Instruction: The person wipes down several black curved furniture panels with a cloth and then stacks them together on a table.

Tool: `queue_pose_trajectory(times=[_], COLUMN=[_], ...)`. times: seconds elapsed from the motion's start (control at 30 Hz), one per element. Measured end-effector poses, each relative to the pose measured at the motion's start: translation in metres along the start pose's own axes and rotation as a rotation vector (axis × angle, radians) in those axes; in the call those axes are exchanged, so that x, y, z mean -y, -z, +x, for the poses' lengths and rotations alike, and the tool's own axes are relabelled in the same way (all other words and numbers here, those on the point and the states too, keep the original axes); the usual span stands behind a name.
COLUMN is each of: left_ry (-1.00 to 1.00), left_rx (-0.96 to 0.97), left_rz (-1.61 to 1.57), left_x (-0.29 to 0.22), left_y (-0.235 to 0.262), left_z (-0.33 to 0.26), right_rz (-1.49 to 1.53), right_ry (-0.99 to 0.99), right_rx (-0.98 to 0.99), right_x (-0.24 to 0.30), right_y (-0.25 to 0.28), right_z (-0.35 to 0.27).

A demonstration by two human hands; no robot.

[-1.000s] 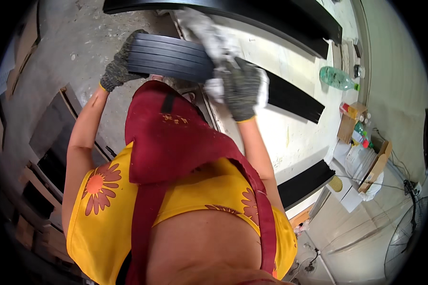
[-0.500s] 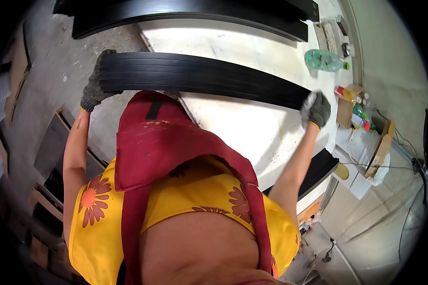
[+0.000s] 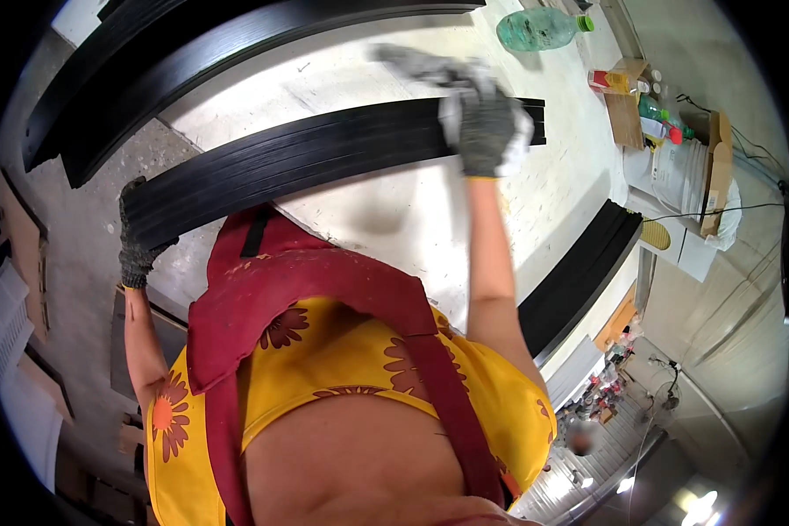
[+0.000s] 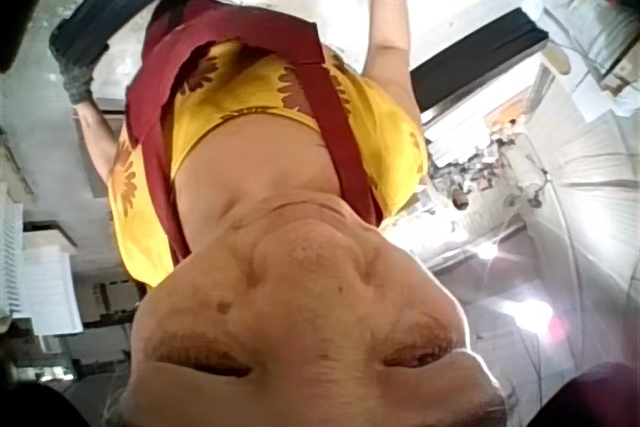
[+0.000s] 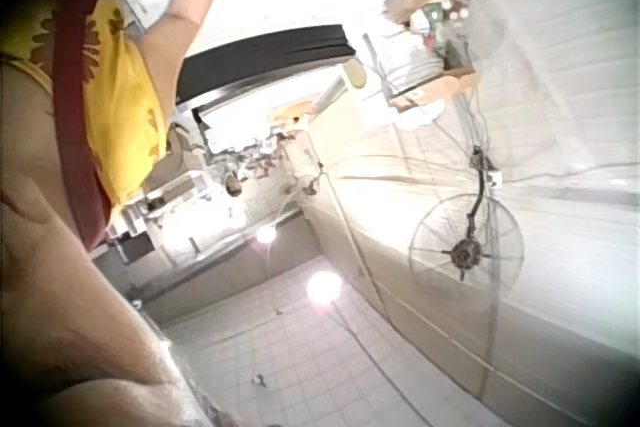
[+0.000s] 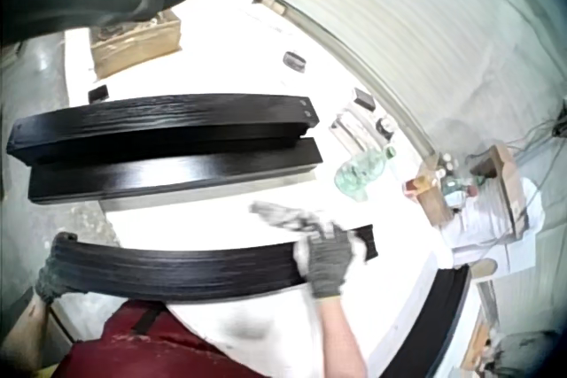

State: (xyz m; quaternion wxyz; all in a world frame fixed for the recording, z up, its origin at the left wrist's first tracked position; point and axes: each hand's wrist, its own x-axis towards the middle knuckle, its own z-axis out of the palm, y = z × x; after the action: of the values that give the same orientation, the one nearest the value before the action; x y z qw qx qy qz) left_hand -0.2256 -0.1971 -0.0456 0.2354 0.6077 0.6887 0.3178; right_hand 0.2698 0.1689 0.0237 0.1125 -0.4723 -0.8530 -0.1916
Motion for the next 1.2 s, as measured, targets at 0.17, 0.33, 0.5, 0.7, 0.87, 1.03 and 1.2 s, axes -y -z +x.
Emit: queue_pose_trajectory(times=[0.17,0.33,0.5,0.7,0.87,1.03,1.2], left_ry=[-0.090,-0.014,0.382,1.060,1.333,1.454,1.435], left_rx=[0.075,0.039,-0.028,-0.205,0.088,0.091,0.157], left_rz=[0.123,-0.011,-0.888,-1.500,-1.294,-1.171,-1.239], left_x=[0.014,0.004,-0.059,-0.070,-0.094,-0.101,-0.106], left_y=[-0.002,0.000,0.031,0.049,0.056,0.061,0.061], left_z=[0.007,0.000,-0.012,0.011,0.061,0.073,0.070], right_rz=[0.111,0.157,0.137,0.980,1.313,1.320,1.291], right_ry=[-0.708,-0.780,-0.749,-1.158,-1.266,-1.285,-1.312], right_rx=[0.292,0.297,0.569,0.524,1.124,1.435,1.283], right_x=[-0.206,-0.225,-0.198,-0.194,-0.222,-0.213,-0.205], right_y=[-0.060,-0.025,0.018,0.033,-0.025,-0.020,-0.027], right_z=[-0.008,-0.045,-0.108,-0.038,0.005,0.044,0.046])
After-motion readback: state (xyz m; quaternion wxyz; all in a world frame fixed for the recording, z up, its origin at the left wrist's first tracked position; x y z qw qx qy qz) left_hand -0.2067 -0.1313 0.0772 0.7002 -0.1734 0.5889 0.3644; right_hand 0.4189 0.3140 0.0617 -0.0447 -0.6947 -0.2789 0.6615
